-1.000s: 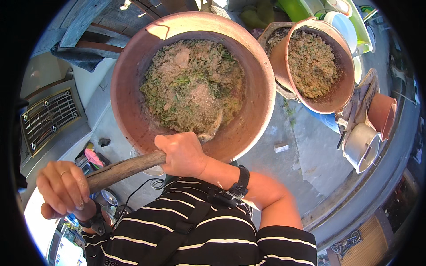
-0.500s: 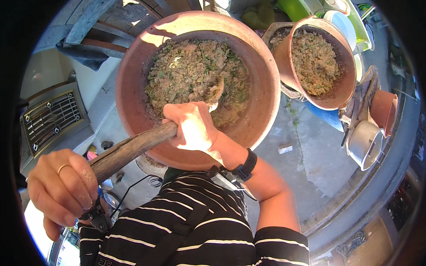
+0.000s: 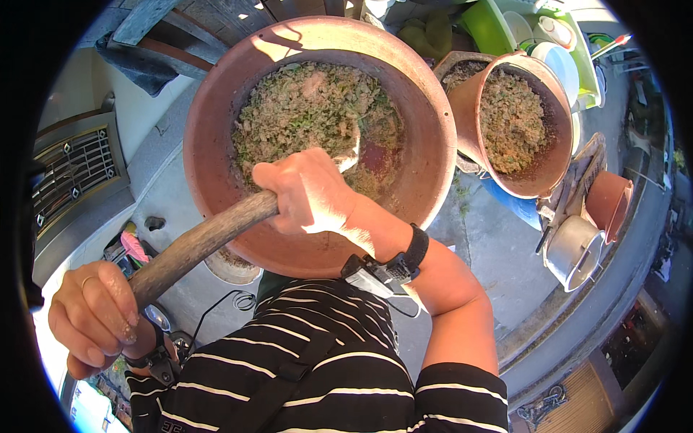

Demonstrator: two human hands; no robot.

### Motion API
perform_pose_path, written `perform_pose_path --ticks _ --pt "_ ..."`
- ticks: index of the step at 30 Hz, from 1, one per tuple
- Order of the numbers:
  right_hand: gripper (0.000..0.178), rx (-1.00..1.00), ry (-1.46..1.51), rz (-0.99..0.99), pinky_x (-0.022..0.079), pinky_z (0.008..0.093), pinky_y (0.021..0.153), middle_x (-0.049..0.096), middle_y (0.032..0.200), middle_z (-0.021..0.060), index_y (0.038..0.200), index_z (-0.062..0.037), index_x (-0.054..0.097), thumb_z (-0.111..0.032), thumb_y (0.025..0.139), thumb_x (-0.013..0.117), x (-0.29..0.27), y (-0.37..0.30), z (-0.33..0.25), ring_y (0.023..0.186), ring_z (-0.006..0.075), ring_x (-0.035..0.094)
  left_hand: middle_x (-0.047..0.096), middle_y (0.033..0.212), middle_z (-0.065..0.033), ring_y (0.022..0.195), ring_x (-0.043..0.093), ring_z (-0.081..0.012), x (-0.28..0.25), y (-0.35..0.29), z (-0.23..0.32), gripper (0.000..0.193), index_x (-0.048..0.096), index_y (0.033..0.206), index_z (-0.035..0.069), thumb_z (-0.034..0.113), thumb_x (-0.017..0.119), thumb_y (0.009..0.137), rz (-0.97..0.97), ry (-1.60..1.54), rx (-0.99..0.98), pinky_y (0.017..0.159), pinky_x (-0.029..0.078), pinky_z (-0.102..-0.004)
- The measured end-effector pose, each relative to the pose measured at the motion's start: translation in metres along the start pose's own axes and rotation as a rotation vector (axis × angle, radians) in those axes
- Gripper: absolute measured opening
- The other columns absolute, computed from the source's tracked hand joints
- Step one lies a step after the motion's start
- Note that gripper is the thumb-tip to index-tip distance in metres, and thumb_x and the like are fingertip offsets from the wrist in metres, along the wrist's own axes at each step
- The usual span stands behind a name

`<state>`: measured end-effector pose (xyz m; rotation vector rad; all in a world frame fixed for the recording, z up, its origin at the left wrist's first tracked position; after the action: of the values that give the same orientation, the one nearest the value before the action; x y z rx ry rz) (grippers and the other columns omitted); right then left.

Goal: The person mixes a pinkish paste in a bucket, then adds chopped green leaves and a granular feed from a bowl into a large clay pot. They stir the combined ingredients with a wooden tool until mixed, then walk indoors.

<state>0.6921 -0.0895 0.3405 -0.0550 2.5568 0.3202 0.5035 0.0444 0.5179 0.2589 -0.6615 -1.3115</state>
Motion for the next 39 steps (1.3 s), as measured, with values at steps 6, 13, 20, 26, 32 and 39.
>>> perform_pose_path --ticks 6,13,20,26,32,39 --pt "0.024 0.271 -0.186 -0.096 0.045 0.0403 0.050 0.055 0.055 0.0114 0.065 -0.0100 0.050 -0.022 0.059 0.070 -0.004 0.005 0.087 0.056 0.0336 0.060 0.049 0.060 -0.0036 0.055 0.047 -0.0163 -0.007 -0.037 -0.094 0.022 0.054 0.084 0.003 0.019 0.043 0.097 0.574 -0.032 -0.197 0.066 0.040 -0.0344" --pt "0.020 -0.092 0.002 -0.056 0.040 0.0433 0.046 0.052 0.051 0.0080 0.065 -0.0115 0.051 -0.018 0.059 0.068 0.039 0.028 -0.004 0.050 0.0327 0.056 0.057 0.058 -0.0037 0.052 0.055 -0.0153 0.008 -0.070 0.042 0.022 0.060 0.078 0.006 0.023 0.060 0.092 0.227 0.207 -0.118 0.064 0.048 -0.0333" --pt "0.026 0.233 -0.355 -0.221 0.044 0.0405 0.049 0.053 0.054 0.0082 0.064 -0.0119 0.048 -0.023 0.059 0.071 -0.021 0.031 0.069 0.054 0.0326 0.058 0.049 0.060 -0.0018 0.058 0.048 -0.0167 0.007 -0.036 -0.086 0.017 0.060 0.093 0.000 0.016 0.055 0.091 0.475 0.064 -0.319 0.071 0.041 -0.0381" --pt "0.032 -0.087 0.000 -0.033 0.036 0.0410 0.047 0.046 0.053 0.0108 0.064 -0.0091 0.042 -0.016 0.055 0.073 0.040 0.038 0.026 0.050 0.0354 0.049 0.054 0.063 -0.0018 0.058 0.051 -0.0166 0.018 -0.080 0.031 0.025 0.060 0.097 0.000 0.025 0.058 0.093 0.450 0.303 -0.195 0.069 0.041 -0.0349" --pt "0.025 0.344 -0.278 -0.253 0.045 0.0456 0.077 0.057 0.093 0.0112 0.082 -0.0094 0.056 -0.010 0.062 0.072 0.007 0.027 0.020 0.093 0.0327 0.057 0.055 0.086 -0.0054 0.079 0.052 -0.0176 0.021 -0.052 -0.035 0.066 0.059 0.111 -0.001 0.046 0.080 0.068 0.374 0.123 -0.418 0.070 0.040 -0.0322" --pt "0.053 1.141 1.540 0.514 0.057 0.0538 0.081 0.047 0.135 0.0282 0.143 0.0000 0.031 -0.027 0.100 0.046 -0.061 -0.118 -0.082 0.112 0.0420 0.058 0.038 0.136 -0.0209 0.132 0.034 -0.0400 0.071 -0.056 -0.144 0.077 0.043 0.138 0.006 0.034 0.075 0.074 -0.417 0.803 -0.051 0.105 0.031 -0.0509"
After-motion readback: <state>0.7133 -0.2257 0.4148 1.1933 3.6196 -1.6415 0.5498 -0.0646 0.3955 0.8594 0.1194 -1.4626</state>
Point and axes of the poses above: each hand's wrist, its own y-axis towards the middle knuckle, its own x-axis out of the palm, z = x × y, the point moved 1 cm from there along y, towards the middle knuckle
